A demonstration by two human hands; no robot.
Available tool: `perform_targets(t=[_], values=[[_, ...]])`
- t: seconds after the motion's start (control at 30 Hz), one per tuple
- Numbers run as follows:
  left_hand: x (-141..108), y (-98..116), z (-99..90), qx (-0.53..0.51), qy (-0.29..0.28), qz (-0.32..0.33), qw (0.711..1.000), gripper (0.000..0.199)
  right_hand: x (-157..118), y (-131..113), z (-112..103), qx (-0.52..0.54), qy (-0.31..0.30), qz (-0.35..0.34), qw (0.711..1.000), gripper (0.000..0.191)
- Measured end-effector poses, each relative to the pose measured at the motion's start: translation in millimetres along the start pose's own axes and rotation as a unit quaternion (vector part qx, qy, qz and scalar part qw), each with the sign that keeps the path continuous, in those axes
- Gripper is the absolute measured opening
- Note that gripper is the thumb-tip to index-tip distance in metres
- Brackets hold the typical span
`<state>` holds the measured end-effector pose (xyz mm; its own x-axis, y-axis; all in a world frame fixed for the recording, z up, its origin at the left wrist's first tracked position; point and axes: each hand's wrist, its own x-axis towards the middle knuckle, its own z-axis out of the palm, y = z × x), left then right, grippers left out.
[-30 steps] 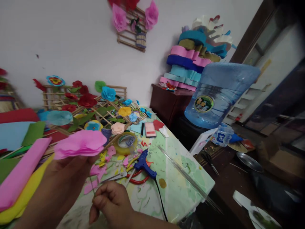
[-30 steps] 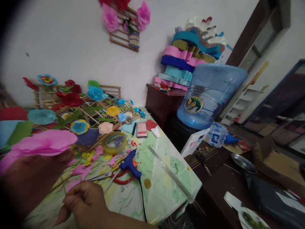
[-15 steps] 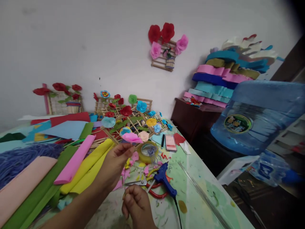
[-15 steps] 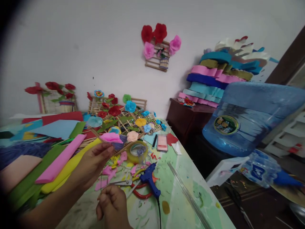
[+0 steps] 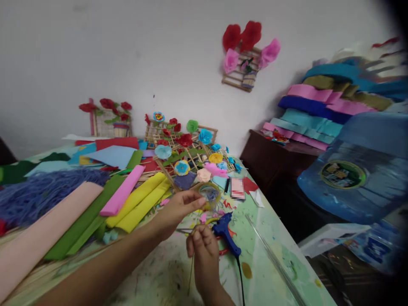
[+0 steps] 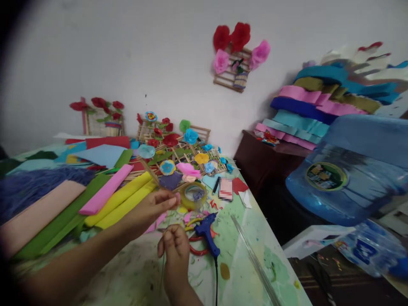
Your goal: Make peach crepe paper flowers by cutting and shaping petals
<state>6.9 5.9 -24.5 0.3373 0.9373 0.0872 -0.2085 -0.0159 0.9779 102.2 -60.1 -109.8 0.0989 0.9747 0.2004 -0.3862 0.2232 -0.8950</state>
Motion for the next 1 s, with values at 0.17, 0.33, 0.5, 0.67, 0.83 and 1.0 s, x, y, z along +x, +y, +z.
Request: perform_targets(t=[0.17,0.33,0.5,0.67,0.83,1.0], values=[[-11,-14,-12.6,0.125,-0.003,0.037,0.991,0.031,-6,-32,-11,0.007,0.072,-0.070,0.995,0.026],[-32,-33,-30.3,0.180,-0.033,0.024,0.983,0.034,-16,-54,-17,0.005,0.085,-0.125,0.989,0.017],[-54,-52,-32.1,0.196,-0.033,-0.018,0.980,0.028,-25,-49,-20,-0.003,0.117,-0.129,0.985,0.017],[-68,-71,-27.9,0.160,-0.008,-0.049,0.986,0.024,-32,-45,-26,-0.015,0.146,-0.109,0.983,0.020],[-77,-84,-23.3,0.155,0.013,-0.076,0.985,0.023,-37,-44,-28,-0.020,0.123,-0.071,0.990,0.022],[-87,-87,-18.3,0.167,0.029,-0.073,0.983,0.024,-42,-34,-25,-0.015,0.094,-0.026,0.995,0.023]])
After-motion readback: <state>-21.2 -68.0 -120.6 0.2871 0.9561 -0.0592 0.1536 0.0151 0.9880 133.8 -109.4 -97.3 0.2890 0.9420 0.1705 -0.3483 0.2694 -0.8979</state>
